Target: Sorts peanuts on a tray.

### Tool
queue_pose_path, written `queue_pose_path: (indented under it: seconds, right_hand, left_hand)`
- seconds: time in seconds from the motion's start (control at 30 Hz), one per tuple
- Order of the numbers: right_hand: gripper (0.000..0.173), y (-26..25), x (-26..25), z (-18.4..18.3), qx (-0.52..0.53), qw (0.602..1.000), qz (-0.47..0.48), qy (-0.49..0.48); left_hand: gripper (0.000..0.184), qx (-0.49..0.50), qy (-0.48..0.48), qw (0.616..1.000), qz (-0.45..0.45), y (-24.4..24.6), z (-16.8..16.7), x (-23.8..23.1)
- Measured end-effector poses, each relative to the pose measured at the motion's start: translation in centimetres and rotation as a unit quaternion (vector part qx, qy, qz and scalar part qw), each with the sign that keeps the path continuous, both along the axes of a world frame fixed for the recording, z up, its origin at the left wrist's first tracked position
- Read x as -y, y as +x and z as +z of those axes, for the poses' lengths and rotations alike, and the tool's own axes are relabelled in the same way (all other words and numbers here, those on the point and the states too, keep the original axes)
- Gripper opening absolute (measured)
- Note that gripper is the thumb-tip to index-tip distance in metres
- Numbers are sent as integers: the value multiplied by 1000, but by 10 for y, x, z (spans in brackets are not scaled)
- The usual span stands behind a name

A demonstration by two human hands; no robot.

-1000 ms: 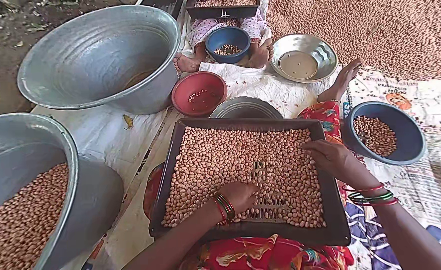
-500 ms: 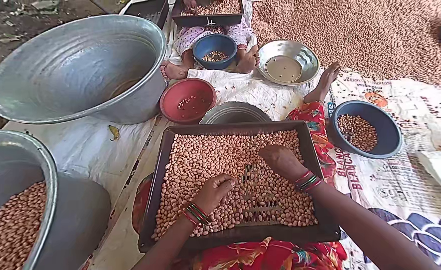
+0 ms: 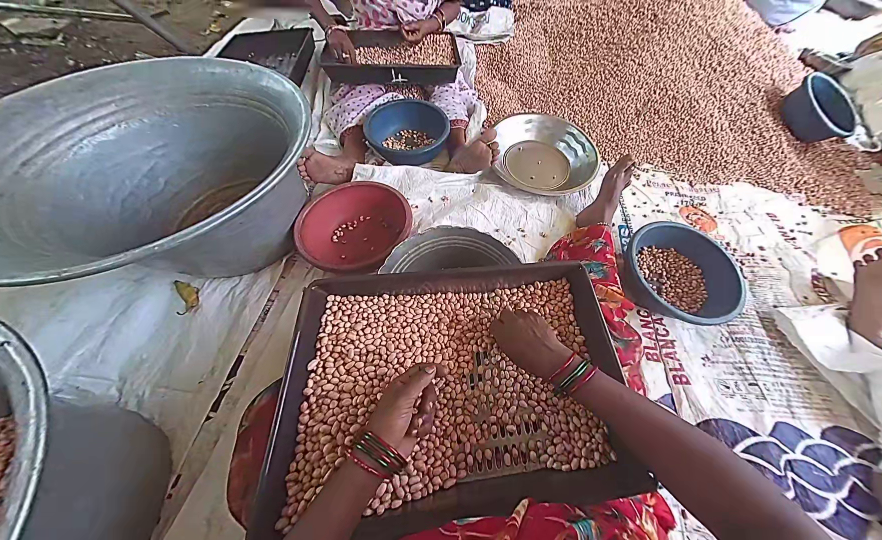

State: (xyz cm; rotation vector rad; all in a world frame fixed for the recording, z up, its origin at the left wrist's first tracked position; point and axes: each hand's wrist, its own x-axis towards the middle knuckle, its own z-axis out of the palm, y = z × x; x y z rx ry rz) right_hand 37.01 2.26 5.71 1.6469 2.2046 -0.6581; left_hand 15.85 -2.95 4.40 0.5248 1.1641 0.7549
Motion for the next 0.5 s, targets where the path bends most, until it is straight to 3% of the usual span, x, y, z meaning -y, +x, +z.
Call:
queue_pose_path:
  seconds: [0.13,0.23,0.37,0.5]
  right_hand:
    - [29,-4,8,-1,-70,995,-17,72]
    - [31,-6,-1,18,-61,995,-44,65]
    - [33,34,-22,23,-84,988,-68,113]
    - [32,32,-8,17,-79,996,-24,31]
  left_hand:
    - [33,-16,-30,999,-32,2,1,-1]
    - [36,-22,-41,998,-47,3,0,0]
    - [35,-23,-34,998,-41,1,1,0]
    - [35,-24,-23,998,-56,4,2,-1]
